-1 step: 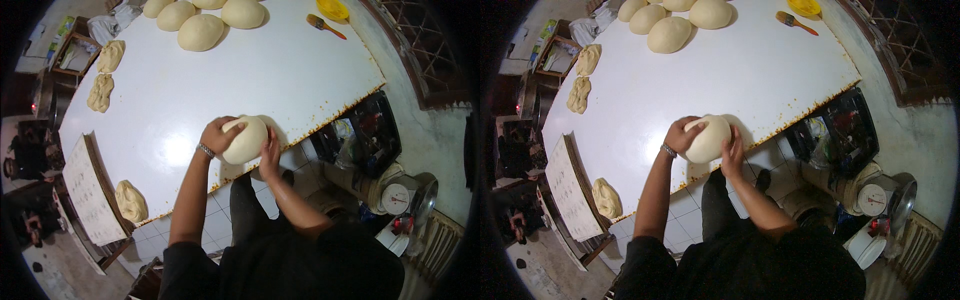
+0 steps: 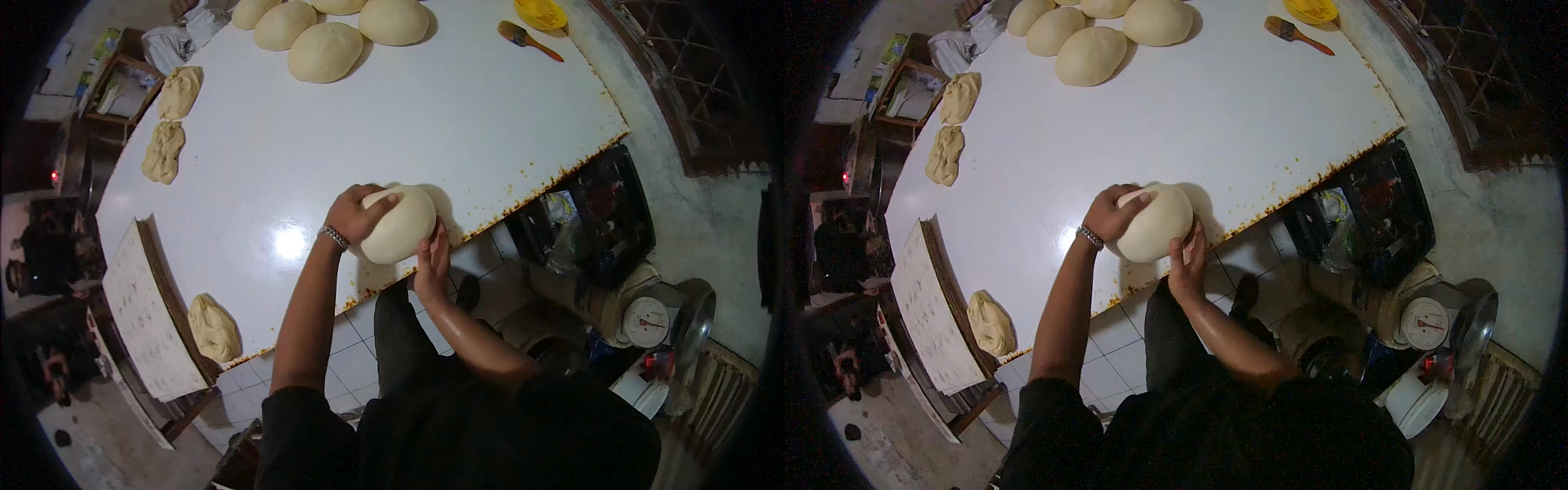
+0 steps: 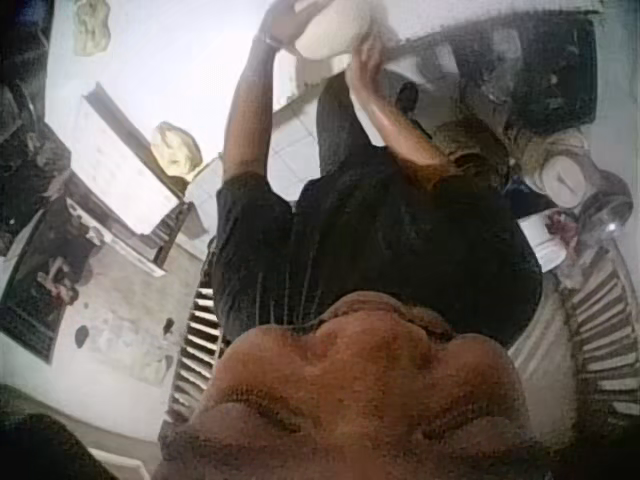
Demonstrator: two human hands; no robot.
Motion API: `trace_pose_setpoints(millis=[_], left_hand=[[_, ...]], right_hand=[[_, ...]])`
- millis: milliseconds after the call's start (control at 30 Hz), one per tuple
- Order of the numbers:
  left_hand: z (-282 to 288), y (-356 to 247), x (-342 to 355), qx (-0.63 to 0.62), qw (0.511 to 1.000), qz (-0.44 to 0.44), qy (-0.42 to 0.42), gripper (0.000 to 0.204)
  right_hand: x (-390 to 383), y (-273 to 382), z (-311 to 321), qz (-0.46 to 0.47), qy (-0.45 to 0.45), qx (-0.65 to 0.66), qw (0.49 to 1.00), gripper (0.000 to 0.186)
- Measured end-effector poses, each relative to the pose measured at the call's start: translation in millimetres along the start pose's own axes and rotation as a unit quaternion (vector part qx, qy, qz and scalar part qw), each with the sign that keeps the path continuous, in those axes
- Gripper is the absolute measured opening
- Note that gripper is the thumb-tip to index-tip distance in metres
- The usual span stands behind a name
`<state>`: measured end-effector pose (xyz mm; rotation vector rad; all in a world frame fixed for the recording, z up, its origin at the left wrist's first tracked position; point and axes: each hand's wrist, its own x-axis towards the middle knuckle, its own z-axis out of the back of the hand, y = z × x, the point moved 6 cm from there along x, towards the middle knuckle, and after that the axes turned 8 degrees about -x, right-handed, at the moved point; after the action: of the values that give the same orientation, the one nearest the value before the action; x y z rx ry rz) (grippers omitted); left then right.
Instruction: The person picks up pieces of dough from a table, applies a liquid with a brush, and kneads the dough by hand into large round loaves.
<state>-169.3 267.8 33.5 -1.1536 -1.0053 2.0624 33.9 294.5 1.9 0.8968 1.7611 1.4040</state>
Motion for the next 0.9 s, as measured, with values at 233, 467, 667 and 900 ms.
trace_pose_setpoints(millis=[233, 467, 667, 900], left_hand=[[42, -67, 121, -0.004, 0.968, -0.212, 0.133, 0.044], [15, -14, 105, -0.255, 0.955, -0.045, 0.142, 0.043], [-1, 24, 9, -0.163, 0.981, 0.017, 0.105, 0.052], [16, 3, 16, 0.291, 0.95, -0.088, 0.078, 0.055]], right_hand=[[130, 10, -40, -0.033, -0.131, -0.092, 0.987, 0.096], [195, 17, -28, -0.143, 0.205, -0.125, 0.96, 0.07], [96, 1, -6, -0.11, 0.164, -0.132, 0.971, 0.052], [-27, -16, 25, -0.093, -0.019, -0.105, 0.99, 0.063]])
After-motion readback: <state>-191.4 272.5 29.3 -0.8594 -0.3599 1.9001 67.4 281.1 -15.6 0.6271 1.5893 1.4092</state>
